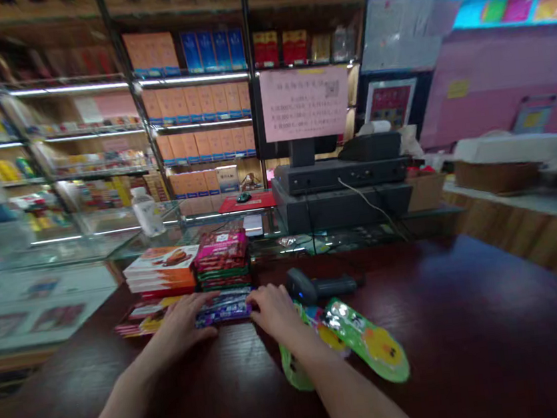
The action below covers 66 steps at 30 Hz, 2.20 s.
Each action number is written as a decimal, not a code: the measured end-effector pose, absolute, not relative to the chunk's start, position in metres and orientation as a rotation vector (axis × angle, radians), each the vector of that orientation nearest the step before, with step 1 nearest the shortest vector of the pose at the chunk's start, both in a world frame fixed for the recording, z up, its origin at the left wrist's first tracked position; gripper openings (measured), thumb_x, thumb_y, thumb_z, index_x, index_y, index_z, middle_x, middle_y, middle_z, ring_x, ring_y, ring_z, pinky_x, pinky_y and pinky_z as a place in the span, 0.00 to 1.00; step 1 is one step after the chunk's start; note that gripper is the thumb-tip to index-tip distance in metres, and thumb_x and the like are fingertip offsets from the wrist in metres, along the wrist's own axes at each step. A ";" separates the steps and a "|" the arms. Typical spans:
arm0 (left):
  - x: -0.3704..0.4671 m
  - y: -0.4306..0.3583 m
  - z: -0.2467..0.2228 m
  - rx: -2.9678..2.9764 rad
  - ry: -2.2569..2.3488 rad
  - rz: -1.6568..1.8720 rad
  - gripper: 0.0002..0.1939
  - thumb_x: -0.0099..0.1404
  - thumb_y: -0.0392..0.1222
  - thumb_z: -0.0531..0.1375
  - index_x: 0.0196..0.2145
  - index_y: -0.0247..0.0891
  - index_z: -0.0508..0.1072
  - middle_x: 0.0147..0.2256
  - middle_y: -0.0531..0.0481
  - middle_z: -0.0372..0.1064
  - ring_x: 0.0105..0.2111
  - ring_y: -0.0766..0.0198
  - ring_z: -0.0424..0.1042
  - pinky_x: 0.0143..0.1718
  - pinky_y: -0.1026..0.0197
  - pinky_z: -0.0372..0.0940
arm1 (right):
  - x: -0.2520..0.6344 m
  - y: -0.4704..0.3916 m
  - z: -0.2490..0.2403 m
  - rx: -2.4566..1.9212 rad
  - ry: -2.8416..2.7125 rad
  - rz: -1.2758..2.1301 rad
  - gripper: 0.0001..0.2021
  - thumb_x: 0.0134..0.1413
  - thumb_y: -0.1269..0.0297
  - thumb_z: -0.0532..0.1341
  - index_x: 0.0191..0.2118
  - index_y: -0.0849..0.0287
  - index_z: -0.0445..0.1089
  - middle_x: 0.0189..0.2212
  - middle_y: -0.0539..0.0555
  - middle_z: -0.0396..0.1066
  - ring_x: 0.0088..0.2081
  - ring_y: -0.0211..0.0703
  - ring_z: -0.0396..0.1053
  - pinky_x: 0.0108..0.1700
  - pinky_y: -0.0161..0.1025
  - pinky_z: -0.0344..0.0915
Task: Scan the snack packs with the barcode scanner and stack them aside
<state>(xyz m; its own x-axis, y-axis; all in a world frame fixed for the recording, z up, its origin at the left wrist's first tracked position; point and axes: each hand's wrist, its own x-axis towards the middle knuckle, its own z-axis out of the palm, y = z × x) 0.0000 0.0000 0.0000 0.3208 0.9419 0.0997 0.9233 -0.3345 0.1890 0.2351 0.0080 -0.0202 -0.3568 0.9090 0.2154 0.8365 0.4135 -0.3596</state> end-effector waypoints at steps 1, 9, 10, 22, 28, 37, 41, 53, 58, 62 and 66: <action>-0.002 -0.002 0.002 2.458 1.797 0.265 0.36 0.57 0.44 0.64 0.63 0.43 0.63 0.57 0.43 0.66 0.60 0.47 0.62 0.59 0.47 0.55 | 0.235 0.008 -0.020 -1.496 -2.296 0.265 0.11 0.58 0.66 0.65 0.46 0.54 0.77 0.44 0.53 0.78 0.48 0.49 0.71 0.47 0.42 0.56; -0.004 -0.011 0.012 2.463 1.876 0.114 0.29 0.55 0.39 0.61 0.56 0.44 0.68 0.47 0.47 0.76 0.52 0.48 0.70 0.56 0.47 0.56 | 0.239 0.007 -0.016 -1.501 -2.294 0.287 0.11 0.58 0.67 0.65 0.47 0.53 0.77 0.44 0.52 0.78 0.48 0.48 0.71 0.46 0.41 0.55; -0.003 -0.011 0.011 2.468 1.865 0.118 0.28 0.56 0.38 0.61 0.55 0.44 0.68 0.45 0.48 0.77 0.51 0.49 0.71 0.56 0.47 0.56 | 0.239 0.007 -0.016 -1.503 -2.294 0.288 0.11 0.58 0.67 0.65 0.47 0.53 0.77 0.44 0.52 0.78 0.48 0.48 0.70 0.46 0.41 0.55; -0.004 0.004 -0.004 2.628 1.776 0.552 0.23 0.60 0.36 0.60 0.53 0.46 0.68 0.41 0.54 0.78 0.47 0.54 0.74 0.64 0.41 0.46 | 0.241 0.008 -0.016 -1.494 -2.297 0.285 0.10 0.59 0.67 0.66 0.47 0.54 0.76 0.44 0.53 0.78 0.48 0.48 0.70 0.46 0.42 0.55; -0.003 0.011 -0.018 2.685 1.744 0.588 0.28 0.60 0.34 0.60 0.58 0.46 0.64 0.41 0.53 0.79 0.48 0.54 0.74 0.65 0.39 0.46 | 0.240 0.012 -0.021 -1.502 -2.296 0.259 0.11 0.58 0.67 0.66 0.47 0.53 0.76 0.44 0.52 0.78 0.48 0.48 0.70 0.46 0.42 0.55; -0.002 0.013 -0.022 2.656 1.738 0.579 0.28 0.62 0.34 0.59 0.59 0.47 0.64 0.43 0.52 0.79 0.50 0.54 0.73 0.65 0.38 0.47 | 0.238 0.010 -0.017 -1.518 -2.302 0.258 0.10 0.59 0.66 0.65 0.47 0.53 0.76 0.43 0.52 0.78 0.48 0.47 0.70 0.46 0.41 0.55; -0.003 0.014 -0.022 2.636 1.743 0.550 0.30 0.60 0.32 0.58 0.60 0.48 0.65 0.44 0.52 0.78 0.51 0.54 0.72 0.66 0.38 0.46 | 0.237 0.011 -0.016 -1.524 -2.300 0.267 0.10 0.59 0.66 0.65 0.47 0.53 0.76 0.44 0.53 0.78 0.47 0.47 0.70 0.46 0.41 0.54; 0.002 0.009 -0.015 2.566 1.734 0.530 0.31 0.58 0.31 0.57 0.59 0.46 0.66 0.46 0.49 0.77 0.52 0.53 0.71 0.66 0.36 0.45 | 0.238 0.009 -0.017 -1.503 -2.286 0.242 0.13 0.57 0.67 0.65 0.49 0.53 0.75 0.45 0.54 0.77 0.49 0.49 0.69 0.47 0.42 0.55; 0.002 0.009 -0.014 2.562 1.745 0.516 0.31 0.58 0.32 0.58 0.59 0.46 0.66 0.48 0.49 0.77 0.53 0.52 0.71 0.66 0.36 0.44 | 0.239 0.010 -0.020 -1.494 -2.282 0.246 0.14 0.57 0.66 0.65 0.49 0.53 0.75 0.45 0.53 0.77 0.48 0.49 0.69 0.47 0.42 0.56; 0.001 0.009 -0.016 2.582 1.719 0.598 0.27 0.61 0.38 0.60 0.59 0.46 0.67 0.47 0.49 0.77 0.52 0.52 0.71 0.66 0.37 0.44 | 0.242 0.012 -0.015 -1.488 -2.262 0.249 0.13 0.57 0.66 0.65 0.48 0.52 0.76 0.44 0.53 0.78 0.48 0.48 0.69 0.46 0.42 0.56; 0.005 0.009 -0.018 2.578 1.664 0.760 0.21 0.67 0.42 0.57 0.57 0.47 0.69 0.46 0.49 0.77 0.51 0.55 0.72 0.66 0.39 0.46 | 0.249 0.011 -0.007 -1.465 -2.205 0.269 0.11 0.60 0.67 0.63 0.48 0.53 0.76 0.44 0.52 0.78 0.47 0.47 0.70 0.46 0.41 0.57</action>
<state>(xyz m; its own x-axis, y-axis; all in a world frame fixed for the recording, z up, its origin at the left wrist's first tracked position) 0.0050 0.0091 -0.0175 0.3303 0.8539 0.4022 0.8632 -0.4456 0.2372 0.2492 0.0115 -0.0069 -0.3148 0.9075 0.2780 0.8139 0.4088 -0.4129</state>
